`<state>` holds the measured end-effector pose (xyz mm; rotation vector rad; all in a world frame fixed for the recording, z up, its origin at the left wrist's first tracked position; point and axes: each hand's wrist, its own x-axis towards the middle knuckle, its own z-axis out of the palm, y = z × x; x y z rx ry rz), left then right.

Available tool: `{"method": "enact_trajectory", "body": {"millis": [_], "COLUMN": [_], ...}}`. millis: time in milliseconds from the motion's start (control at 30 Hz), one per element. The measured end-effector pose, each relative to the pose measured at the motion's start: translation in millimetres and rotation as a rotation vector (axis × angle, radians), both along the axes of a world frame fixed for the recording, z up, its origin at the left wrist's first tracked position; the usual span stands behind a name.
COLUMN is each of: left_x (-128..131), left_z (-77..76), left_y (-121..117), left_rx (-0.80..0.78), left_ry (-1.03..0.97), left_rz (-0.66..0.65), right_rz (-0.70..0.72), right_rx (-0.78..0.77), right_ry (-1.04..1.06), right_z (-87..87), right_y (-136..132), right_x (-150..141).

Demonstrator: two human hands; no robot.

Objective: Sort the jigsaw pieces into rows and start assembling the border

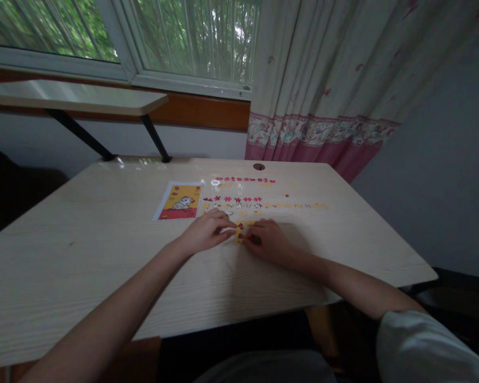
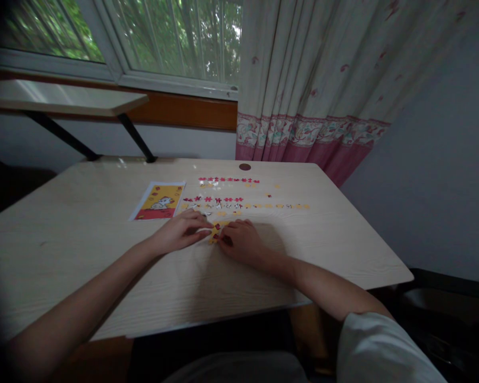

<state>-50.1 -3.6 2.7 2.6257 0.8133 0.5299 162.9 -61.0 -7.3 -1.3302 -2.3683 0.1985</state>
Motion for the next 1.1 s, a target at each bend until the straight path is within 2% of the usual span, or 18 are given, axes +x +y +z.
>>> {"method": "enact_trajectory", "body": {"millis": [233,400,733,1100], "left_x": [3.6,3.9,5.2,6.1], "left_z": [-0.8,-1.8,-5.6,-2.4], "left_y": [-4.0,-3.1,-1.2,-2.6], "left_rx": [0.044,0.040,0.030,0.045], "left_ry": [0.104,0.083,0.047,0.090], "left_rz": [0.022,0.037,0.046,0.046], "right_rz": [-0.003,-0.005,0.103,0.186], "right_rx": [-0.005,-0.005,0.071,0.068], "right_ry": [-0.015,0.006,-0.022,-0.017], "right_z": [-3.6,-2.9,-3.6,5.0], "right_y": [0.4,0.8,1.5,8.8], "right_x": [1.1,3.1,4.3,12.9]}}
